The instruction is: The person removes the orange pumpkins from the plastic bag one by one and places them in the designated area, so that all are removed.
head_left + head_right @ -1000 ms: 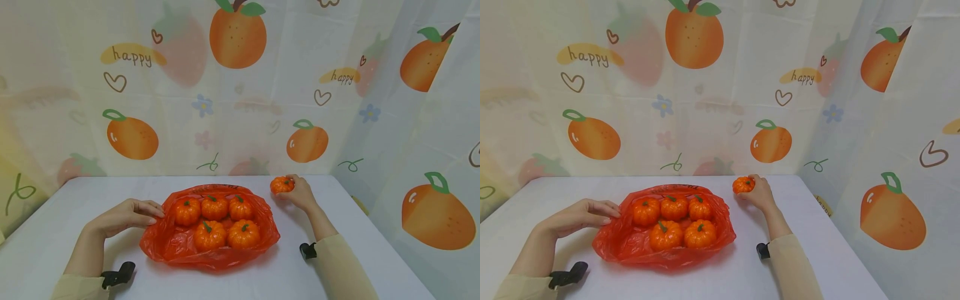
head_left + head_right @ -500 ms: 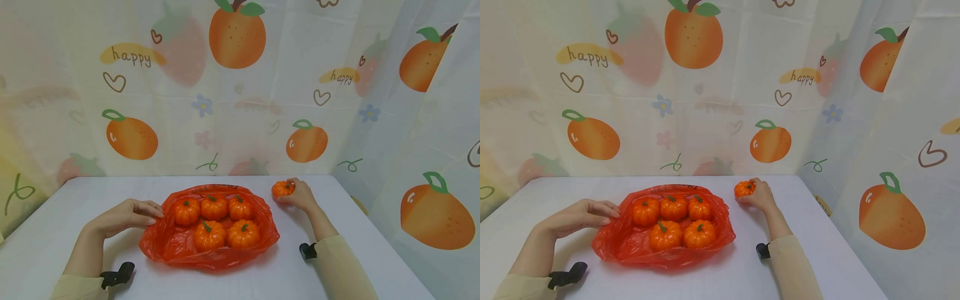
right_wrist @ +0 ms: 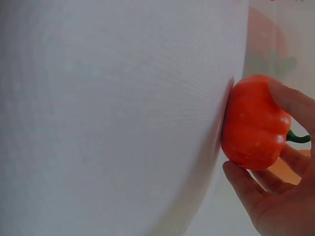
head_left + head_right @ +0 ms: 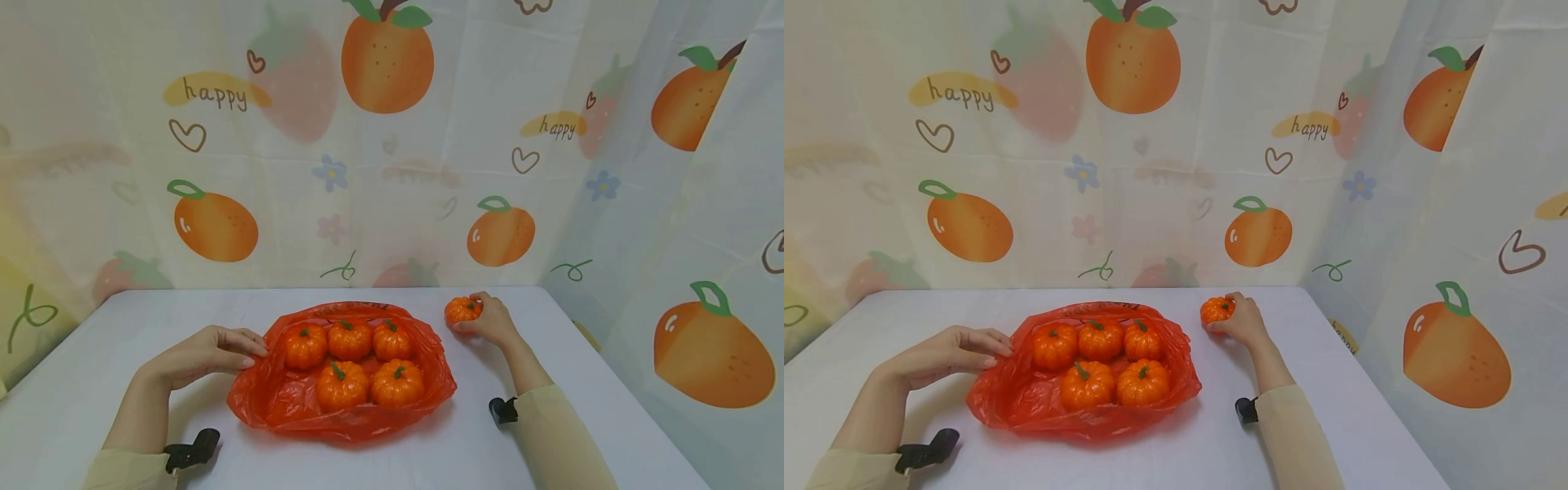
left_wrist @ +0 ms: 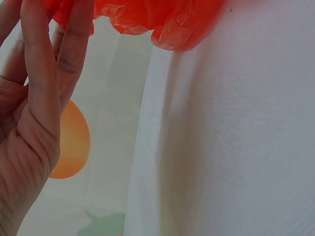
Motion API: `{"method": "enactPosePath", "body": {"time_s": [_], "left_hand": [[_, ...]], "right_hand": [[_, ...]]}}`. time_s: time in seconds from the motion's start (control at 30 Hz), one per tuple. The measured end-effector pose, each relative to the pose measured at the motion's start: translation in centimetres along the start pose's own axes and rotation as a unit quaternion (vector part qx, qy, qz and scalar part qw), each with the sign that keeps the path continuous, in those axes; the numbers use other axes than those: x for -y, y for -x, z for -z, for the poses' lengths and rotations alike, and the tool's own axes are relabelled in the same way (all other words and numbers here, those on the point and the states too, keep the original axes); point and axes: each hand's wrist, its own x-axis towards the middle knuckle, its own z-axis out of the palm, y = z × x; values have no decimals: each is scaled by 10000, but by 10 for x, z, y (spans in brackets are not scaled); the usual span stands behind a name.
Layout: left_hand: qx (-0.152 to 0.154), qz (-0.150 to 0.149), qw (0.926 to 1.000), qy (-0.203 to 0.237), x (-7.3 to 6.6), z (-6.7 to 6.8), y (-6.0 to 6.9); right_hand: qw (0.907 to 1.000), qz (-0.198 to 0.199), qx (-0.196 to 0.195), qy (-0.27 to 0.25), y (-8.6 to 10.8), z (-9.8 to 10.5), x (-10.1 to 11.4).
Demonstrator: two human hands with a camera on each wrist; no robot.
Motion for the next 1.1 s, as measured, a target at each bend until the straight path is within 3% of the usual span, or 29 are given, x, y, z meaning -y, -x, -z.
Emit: {"method": "enactPosePath", "body": {"time_s": [0.67, 0.83, 1.1], "left_hand": [[46, -92, 9999, 45, 1, 0, 1], [54, -94, 9999, 47, 0, 0, 0], [21, 18, 10000, 10, -1, 0, -1]], "right_hand": [[10000, 23, 21, -44, -1, 1, -4], [9993, 227, -258, -137, -2, 4, -3], [9909, 600, -1118, -456, -3, 8, 3]]}}
